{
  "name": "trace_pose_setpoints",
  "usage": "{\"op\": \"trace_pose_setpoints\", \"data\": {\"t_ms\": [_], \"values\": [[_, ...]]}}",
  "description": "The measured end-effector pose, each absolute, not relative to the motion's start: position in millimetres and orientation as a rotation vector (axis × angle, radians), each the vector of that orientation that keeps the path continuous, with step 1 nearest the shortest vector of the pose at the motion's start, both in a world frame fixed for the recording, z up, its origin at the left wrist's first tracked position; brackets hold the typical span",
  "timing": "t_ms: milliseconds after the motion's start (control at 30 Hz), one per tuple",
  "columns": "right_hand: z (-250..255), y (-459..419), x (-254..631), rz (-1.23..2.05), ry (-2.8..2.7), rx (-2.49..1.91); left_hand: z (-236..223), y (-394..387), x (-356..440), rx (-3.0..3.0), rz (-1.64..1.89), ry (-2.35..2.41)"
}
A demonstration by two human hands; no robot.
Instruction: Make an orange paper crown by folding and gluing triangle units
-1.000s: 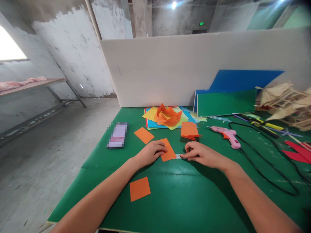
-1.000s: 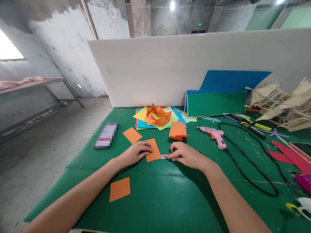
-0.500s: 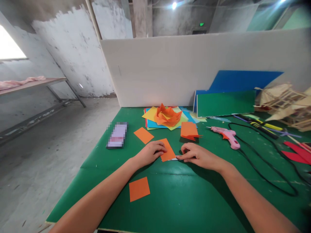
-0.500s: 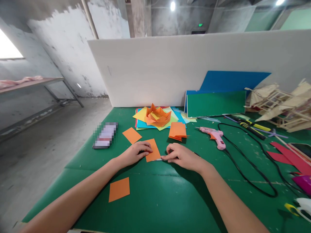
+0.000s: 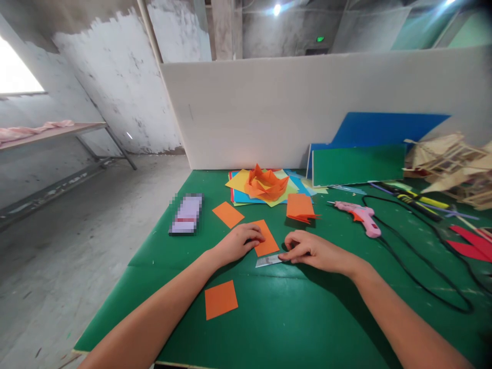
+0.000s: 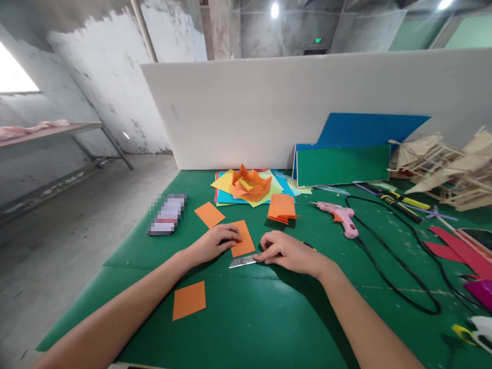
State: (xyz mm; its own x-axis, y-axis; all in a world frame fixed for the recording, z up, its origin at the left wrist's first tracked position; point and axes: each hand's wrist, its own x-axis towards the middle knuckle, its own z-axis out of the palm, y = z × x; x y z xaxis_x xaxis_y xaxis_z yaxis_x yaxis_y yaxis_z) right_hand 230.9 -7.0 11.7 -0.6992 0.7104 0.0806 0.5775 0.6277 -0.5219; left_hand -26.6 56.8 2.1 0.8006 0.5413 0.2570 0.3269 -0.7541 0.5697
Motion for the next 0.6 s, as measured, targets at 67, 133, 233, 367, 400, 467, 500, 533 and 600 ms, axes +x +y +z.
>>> {"op": "trace_pose_setpoints", "data": {"t_ms": [67, 133, 233, 367, 400, 467, 500, 533, 600], "values": [[13.9, -8.4, 231.1, 0.731, -2.574, -1.041, 0.4, 56.4, -27.0, 2.505, 0.562, 0.648], [16.5, -10.0, 232.8, 0.807, -2.562, -1.058, -3.1, 56.1, -27.6, 2.558, 0.557, 0.653], [20.0, -12.1, 236.4, 0.953, -2.523, -1.118, -9.0, 56.4, -29.0, 2.647, 0.526, 0.643], [22.1, -13.2, 237.0, 0.9, -2.412, -1.205, -9.2, 55.0, -30.1, 2.674, 0.518, 0.624], [22.2, -13.1, 235.7, 0.836, -2.382, -1.214, -7.5, 54.0, -30.1, 2.671, 0.529, 0.628], [21.6, -12.5, 231.9, 0.73, -2.347, -1.208, -3.3, 51.6, -30.2, 2.67, 0.54, 0.652], [21.1, -12.2, 229.5, 0.706, -2.347, -1.193, -1.2, 50.5, -30.5, 2.674, 0.536, 0.673], [20.5, -12.0, 227.1, 0.697, -2.359, -1.173, 0.7, 49.5, -31.2, 2.68, 0.529, 0.699], [19.3, -12.0, 222.0, 0.7, -2.397, -1.141, 4.0, 48.1, -33.8, 2.694, 0.512, 0.744]]}}
